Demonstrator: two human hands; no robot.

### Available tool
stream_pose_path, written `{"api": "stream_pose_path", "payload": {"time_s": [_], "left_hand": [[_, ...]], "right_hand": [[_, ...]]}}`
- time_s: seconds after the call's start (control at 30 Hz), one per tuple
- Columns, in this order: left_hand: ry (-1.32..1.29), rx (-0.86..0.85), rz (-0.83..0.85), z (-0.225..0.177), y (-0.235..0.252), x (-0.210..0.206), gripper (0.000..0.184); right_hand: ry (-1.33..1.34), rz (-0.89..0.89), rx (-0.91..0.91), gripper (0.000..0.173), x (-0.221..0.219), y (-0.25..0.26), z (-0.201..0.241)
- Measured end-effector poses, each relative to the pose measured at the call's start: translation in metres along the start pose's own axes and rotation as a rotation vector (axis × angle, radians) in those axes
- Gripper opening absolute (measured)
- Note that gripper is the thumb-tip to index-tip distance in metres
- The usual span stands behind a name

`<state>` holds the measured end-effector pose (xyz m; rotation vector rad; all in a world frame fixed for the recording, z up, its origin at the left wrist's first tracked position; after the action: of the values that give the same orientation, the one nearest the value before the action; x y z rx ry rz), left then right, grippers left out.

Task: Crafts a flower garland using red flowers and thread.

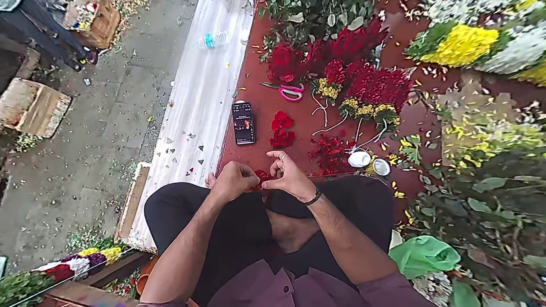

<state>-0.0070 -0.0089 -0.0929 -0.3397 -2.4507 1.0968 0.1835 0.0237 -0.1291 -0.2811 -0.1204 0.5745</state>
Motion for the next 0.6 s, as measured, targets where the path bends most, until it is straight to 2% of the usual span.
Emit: {"api": "stream_pose_path", "payload": {"time_s": [0.07,0.17,0.23,0.33,0.37,0.5,0.57,0.6], "left_hand": [[0.045,0.046,-0.049,0.001,-0.001,0.005,0.013],[0.097,0.104,-0.092,0.002,-0.001,0.016,0.017],[0.099,0.113,-0.089,-0.002,-0.002,0.023,0.018],[0.112,0.117,-0.137,-0.011,-0.003,0.039,0.023],[0.126,0.124,-0.162,-0.013,-0.004,0.044,0.026],[0.267,0.156,-0.241,-0.031,-0.011,0.052,0.033],[0.512,0.146,-0.225,-0.054,-0.023,0.042,0.029],[0.648,0.146,-0.164,-0.070,-0.033,0.030,0.027]], "right_hand": [[-0.046,0.045,0.031,0.107,0.005,0.001,0.004],[-0.134,0.162,0.098,0.097,0.004,0.004,0.005],[-0.134,0.241,0.117,0.077,0.001,0.007,-0.004],[-0.108,0.192,0.190,0.026,0.010,0.010,-0.002],[-0.091,0.179,0.242,0.016,0.015,0.009,0.006],[-0.014,0.275,0.436,0.012,0.022,-0.004,0.042],[0.052,0.286,0.537,0.013,0.021,-0.014,0.059],[0.100,0.259,0.582,0.012,0.023,-0.017,0.067]]}}
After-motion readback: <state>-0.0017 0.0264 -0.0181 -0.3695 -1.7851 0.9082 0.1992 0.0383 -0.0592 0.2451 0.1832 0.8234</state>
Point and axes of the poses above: each hand's wrist, its own y-axis towards the middle knuckle, its own x-axis out of the back of the hand, z = x × y, the point moved 5 cm from there along y, towards the middle knuckle, and after that the axes turned 12 degrees about x, right-handed, at the moved point
